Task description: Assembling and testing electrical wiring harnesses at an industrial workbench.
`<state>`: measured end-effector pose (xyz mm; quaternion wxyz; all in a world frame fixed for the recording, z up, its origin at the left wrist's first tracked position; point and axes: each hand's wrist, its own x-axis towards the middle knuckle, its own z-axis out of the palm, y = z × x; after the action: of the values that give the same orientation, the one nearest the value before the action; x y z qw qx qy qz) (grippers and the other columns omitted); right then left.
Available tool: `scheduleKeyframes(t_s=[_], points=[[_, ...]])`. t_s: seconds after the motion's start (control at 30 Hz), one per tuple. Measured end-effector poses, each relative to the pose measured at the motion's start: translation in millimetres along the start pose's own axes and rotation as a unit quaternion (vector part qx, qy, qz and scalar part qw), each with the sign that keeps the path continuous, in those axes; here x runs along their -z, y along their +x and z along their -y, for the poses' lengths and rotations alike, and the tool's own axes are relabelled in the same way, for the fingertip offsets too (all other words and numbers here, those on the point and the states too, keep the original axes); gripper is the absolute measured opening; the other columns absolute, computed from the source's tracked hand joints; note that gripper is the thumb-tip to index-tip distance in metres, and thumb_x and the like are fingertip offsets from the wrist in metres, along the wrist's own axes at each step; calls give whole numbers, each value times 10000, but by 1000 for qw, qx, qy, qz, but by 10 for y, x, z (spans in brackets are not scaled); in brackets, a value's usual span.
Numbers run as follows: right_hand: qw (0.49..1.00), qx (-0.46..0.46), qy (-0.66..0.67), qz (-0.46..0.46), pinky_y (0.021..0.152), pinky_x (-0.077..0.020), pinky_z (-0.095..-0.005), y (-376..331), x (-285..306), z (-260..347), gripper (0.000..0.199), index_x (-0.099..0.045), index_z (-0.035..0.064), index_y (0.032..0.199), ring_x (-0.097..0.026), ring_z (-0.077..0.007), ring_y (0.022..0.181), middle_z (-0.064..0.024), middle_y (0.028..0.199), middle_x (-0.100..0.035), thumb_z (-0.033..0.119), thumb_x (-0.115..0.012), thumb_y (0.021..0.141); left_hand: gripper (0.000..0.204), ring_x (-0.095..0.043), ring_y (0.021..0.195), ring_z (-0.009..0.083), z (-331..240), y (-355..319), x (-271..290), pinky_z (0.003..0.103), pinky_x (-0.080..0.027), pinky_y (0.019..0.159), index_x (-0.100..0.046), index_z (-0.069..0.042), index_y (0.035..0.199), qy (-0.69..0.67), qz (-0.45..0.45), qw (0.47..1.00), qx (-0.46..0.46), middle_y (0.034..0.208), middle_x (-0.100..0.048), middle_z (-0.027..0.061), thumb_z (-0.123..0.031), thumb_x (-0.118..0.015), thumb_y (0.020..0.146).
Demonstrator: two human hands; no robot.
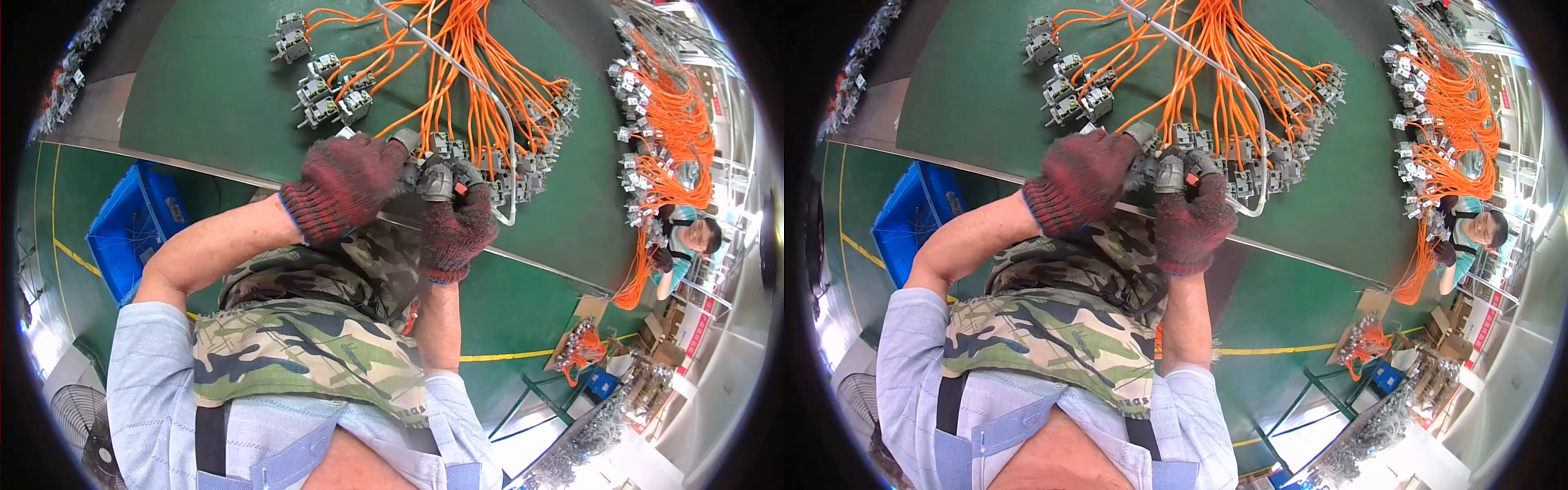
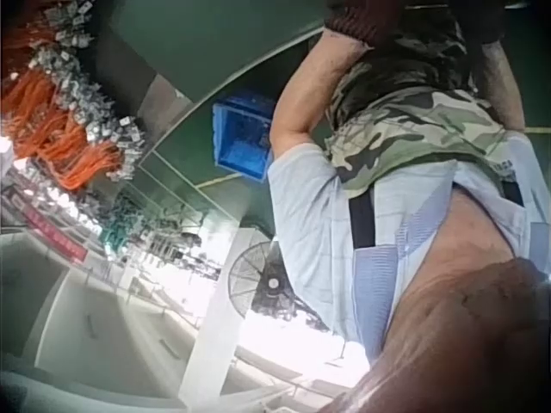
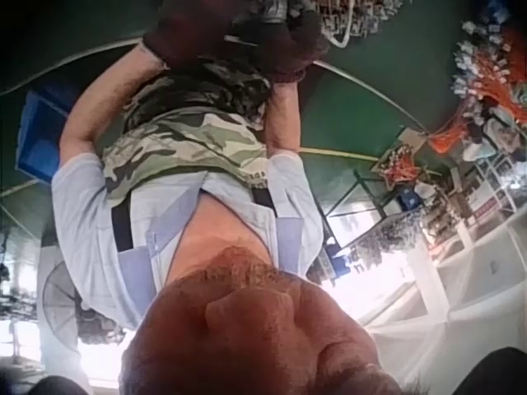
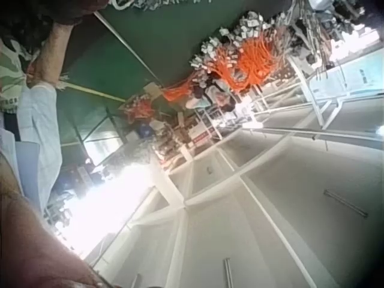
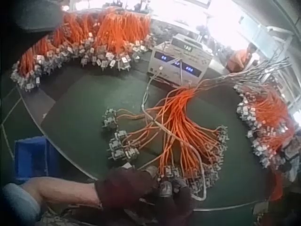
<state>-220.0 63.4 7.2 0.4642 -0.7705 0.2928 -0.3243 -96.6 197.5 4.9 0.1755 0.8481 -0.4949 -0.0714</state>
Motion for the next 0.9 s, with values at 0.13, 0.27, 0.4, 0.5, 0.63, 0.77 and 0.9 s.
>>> scheduleKeyframes(t_s=[0.13,0.27,0.4,0.5,0.63,0.77,0.9], points=[[999,32,13,-6,846,-594,-304,43,47,78,272,-706,-45,1204,-721,-135,893,-108,1013,-794,83,-773,974,700,-703,1033,410,93,-282,174,476,-600,862,-581,-7,1424,-139,-219,964,-68,1223,-702,221,-109,-866,793],[999,51,-1,2,867,-593,-310,-74,66,157,269,-715,-33,1207,-726,-145,922,-115,1037,-792,59,-770,960,712,-695,1072,417,189,-419,64,479,-591,864,-571,-39,1443,-134,-176,975,4,1274,-687,217,-86,-859,793],[999,18,7,31,814,-600,-319,-185,-65,120,328,-745,10,1199,-754,-135,871,-118,975,-809,155,-832,918,649,-693,1039,395,267,-287,-105,500,-590,775,-570,-128,1458,-120,-192,973,34,1161,-686,170,-125,-807,853],[999,30,2,19,822,-600,-316,-213,-31,129,334,-739,16,1218,-768,-152,893,-121,994,-814,152,-825,926,589,-695,944,407,246,-263,-42,495,-595,767,-589,-123,1421,-8,-93,996,4,1150,-648,172,-158,-800,873],[999,7,22,30,830,-596,-313,-218,-21,205,343,-716,-17,1256,-744,-129,910,-116,1011,-811,124,-793,953,461,-701,966,402,377,-130,-172,494,-581,808,-671,-76,1296,-208,-122,970,15,1067,-692,185,-166,-819,869],[999,-8,26,23,834,-594,-313,-224,-27,153,340,-714,-29,1260,-731,-124,909,-112,1013,-808,118,-785,961,436,-703,1009,406,224,-159,-389,459,-575,867,-676,-49,1273,-291,-129,947,39,1108,-716,202,-163,-818,877],[999,-23,33,24,831,-594,-315,-253,-24,83,345,-719,-24,1254,-735,-133,899,-116,1019,-808,141,-792,960,446,-705,989,391,185,-159,-373,457,-572,857,-672,-46,1279,-273,-134,952,41,1079,-713,196,-164,-821,875]])
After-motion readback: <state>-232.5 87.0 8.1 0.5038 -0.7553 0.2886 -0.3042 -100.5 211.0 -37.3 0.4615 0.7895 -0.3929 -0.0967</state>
